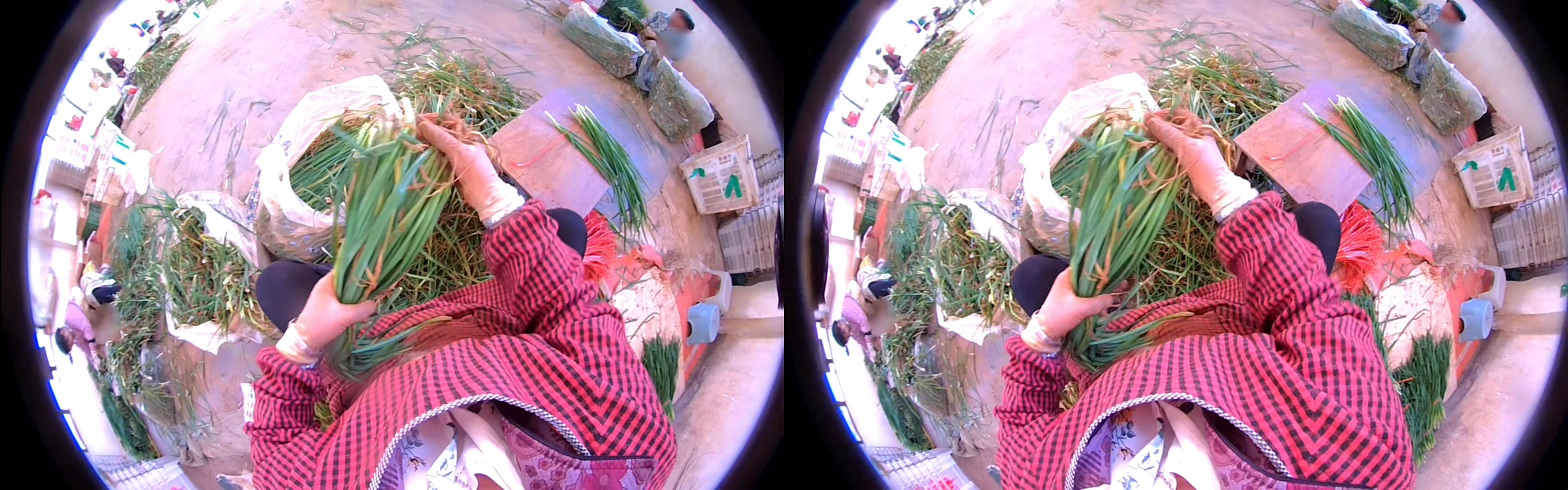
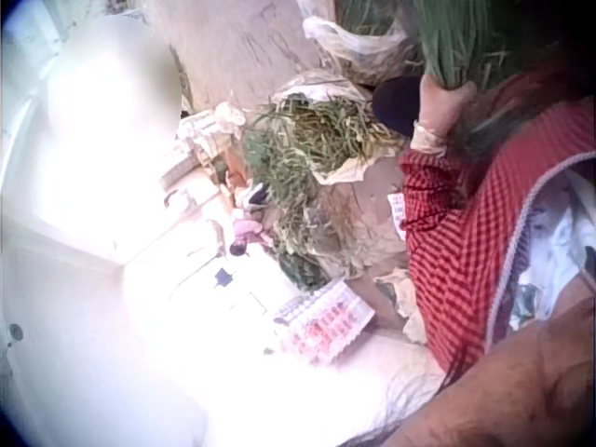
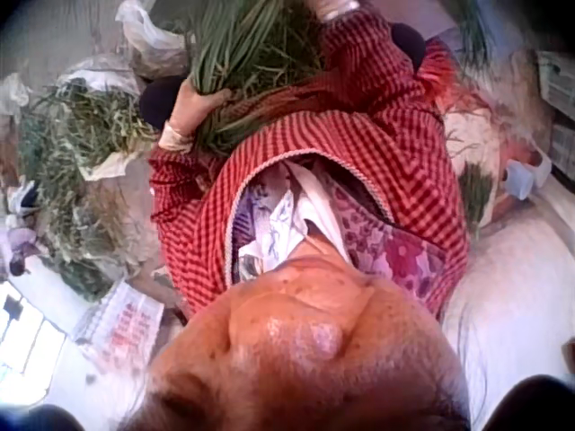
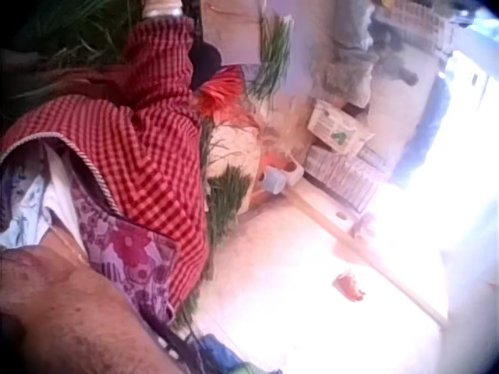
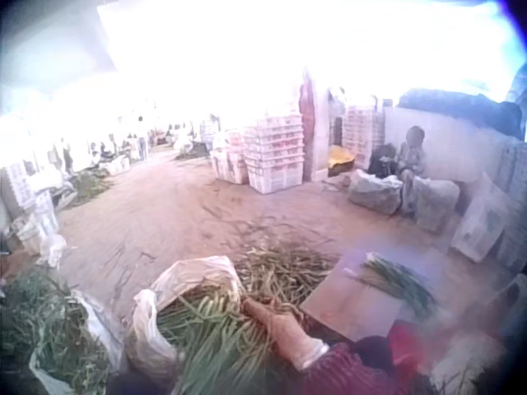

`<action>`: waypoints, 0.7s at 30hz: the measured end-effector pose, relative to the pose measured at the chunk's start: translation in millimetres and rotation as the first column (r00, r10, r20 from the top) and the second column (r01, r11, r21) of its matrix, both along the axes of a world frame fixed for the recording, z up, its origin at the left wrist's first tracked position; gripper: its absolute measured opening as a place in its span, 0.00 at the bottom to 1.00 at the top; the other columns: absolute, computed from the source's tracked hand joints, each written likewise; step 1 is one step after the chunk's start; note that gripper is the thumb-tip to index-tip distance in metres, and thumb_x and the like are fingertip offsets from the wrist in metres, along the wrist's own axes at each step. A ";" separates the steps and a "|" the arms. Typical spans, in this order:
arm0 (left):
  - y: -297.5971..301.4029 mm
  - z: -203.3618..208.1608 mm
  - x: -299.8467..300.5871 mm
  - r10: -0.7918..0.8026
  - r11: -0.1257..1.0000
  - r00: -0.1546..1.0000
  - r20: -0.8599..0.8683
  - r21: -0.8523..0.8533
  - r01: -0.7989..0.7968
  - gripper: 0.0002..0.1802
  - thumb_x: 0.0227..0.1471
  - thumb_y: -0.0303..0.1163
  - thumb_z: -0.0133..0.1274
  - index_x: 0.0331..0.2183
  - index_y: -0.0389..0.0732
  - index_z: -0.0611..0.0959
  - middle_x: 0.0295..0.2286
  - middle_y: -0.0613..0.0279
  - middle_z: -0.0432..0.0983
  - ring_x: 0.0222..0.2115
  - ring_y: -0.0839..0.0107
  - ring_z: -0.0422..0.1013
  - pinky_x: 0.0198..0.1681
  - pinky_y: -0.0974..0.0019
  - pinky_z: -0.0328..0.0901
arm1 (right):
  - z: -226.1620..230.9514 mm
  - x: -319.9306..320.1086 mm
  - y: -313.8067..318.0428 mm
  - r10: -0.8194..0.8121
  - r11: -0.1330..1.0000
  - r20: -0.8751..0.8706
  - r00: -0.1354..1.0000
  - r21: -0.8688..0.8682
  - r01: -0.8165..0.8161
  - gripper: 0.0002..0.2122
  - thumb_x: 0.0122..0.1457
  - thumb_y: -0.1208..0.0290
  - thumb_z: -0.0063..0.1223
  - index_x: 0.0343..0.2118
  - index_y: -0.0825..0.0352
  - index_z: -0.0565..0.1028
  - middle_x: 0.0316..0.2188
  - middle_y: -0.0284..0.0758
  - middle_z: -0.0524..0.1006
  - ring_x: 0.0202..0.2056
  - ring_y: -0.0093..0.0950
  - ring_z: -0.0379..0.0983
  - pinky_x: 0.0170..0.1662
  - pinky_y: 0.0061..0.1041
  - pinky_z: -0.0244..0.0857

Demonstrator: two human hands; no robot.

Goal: The person gathers green onions into a bunch and secures them by wrapping a red plastic strap around the bundle.

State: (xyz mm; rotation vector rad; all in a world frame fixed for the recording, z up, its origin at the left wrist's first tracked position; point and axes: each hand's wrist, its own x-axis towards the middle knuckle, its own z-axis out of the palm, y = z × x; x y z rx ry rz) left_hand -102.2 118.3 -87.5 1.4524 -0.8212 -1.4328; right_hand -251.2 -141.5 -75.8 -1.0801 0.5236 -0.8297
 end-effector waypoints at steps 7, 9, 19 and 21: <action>61.9 13.9 -3.8 0.090 0.996 0.988 0.122 -0.004 -0.090 0.29 0.38 0.16 0.60 0.47 0.35 0.76 0.39 0.68 0.77 0.39 0.80 0.71 0.45 0.71 0.67 | -43.4 -8.6 -9.0 -0.210 0.454 -0.286 0.935 -0.875 -0.166 0.09 0.65 0.70 0.49 0.41 0.69 0.76 0.31 0.36 0.78 0.35 0.25 0.76 0.37 0.24 0.69; 62.9 18.0 -10.2 0.098 0.990 0.993 0.062 0.097 -0.104 0.29 0.38 0.16 0.60 0.47 0.35 0.76 0.38 0.68 0.77 0.36 0.79 0.72 0.42 0.71 0.68 | -22.0 -17.6 0.2 -0.294 0.356 -0.346 0.891 -0.905 -0.234 0.07 0.64 0.71 0.49 0.38 0.68 0.76 0.29 0.39 0.78 0.32 0.28 0.77 0.33 0.28 0.70; 83.9 16.1 -13.7 0.207 0.968 0.978 0.026 0.138 -0.208 0.27 0.36 0.13 0.60 0.43 0.36 0.77 0.34 0.67 0.76 0.31 0.76 0.73 0.34 0.71 0.69 | -58.5 -60.7 -74.5 -0.727 0.354 -0.384 0.568 -0.920 -0.168 0.13 0.65 0.59 0.42 0.37 0.64 0.74 0.29 0.44 0.78 0.31 0.42 0.76 0.35 0.40 0.69; 91.1 17.3 -12.4 0.248 0.958 0.968 0.046 0.138 -0.252 0.27 0.36 0.13 0.60 0.43 0.36 0.78 0.33 0.68 0.76 0.30 0.76 0.74 0.33 0.71 0.69 | -87.5 -89.7 -114.1 -0.786 0.284 -0.388 0.481 -0.918 -0.277 0.09 0.60 0.72 0.45 0.42 0.66 0.73 0.31 0.42 0.78 0.35 0.41 0.76 0.37 0.39 0.70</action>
